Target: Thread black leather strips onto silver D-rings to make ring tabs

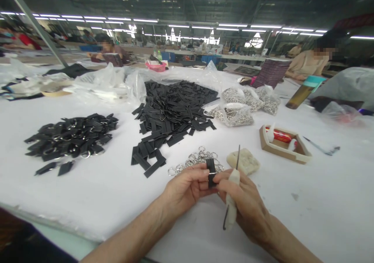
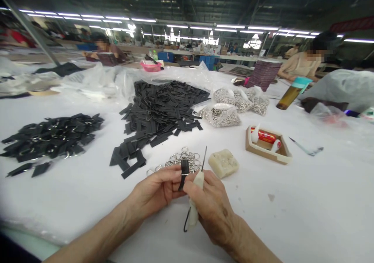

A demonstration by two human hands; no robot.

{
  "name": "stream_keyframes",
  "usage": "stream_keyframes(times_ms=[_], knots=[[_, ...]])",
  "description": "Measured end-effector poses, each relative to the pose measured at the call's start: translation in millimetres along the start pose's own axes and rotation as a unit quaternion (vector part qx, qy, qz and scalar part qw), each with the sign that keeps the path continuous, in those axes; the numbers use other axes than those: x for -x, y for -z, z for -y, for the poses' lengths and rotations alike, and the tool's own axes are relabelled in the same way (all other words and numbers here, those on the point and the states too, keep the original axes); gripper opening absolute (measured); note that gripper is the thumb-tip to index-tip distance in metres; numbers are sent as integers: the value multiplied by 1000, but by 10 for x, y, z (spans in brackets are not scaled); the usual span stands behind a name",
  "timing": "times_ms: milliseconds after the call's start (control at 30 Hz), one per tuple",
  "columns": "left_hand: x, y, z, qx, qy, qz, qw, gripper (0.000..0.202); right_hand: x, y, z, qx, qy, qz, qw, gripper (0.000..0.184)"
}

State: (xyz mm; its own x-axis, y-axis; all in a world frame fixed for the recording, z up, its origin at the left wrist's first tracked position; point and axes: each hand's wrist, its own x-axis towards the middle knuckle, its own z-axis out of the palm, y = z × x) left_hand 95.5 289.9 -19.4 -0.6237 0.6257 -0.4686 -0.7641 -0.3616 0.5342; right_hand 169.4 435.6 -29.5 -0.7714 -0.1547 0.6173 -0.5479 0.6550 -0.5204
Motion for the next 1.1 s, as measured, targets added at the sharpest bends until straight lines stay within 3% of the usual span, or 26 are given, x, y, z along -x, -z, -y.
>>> stream_keyframes(times_ms=[100, 233, 300, 400, 567, 700, 1100], knots=[[-13, 3, 4, -23, -5, -11, 1000, 14, 21, -16, 30, -13, 7, 4, 1000, 14], [-12, -7, 38, -83, -36, -32, 995, 22, -14, -24, 91, -66, -118, -49, 990, 15], [5, -20, 54, -136, -73, -16, 988, 18, -57, -11, 120, -84, -178, -68, 978, 12], [40, -43, 75, -212, -123, 14, 969, 15, -124, 15, 147, -102, -212, -83, 968, 10], [94, -71, 102, -225, -145, 46, 962, 17, -152, 40, 144, -149, -258, -92, 950, 10], [117, -111, 86, -272, -149, 66, 948, 14, -126, 44, 124, -187, -281, -96, 937, 12], [110, -133, 119, -278, -140, 4, 950, 15, -114, 5, 109, -206, -284, -103, 931, 12]])
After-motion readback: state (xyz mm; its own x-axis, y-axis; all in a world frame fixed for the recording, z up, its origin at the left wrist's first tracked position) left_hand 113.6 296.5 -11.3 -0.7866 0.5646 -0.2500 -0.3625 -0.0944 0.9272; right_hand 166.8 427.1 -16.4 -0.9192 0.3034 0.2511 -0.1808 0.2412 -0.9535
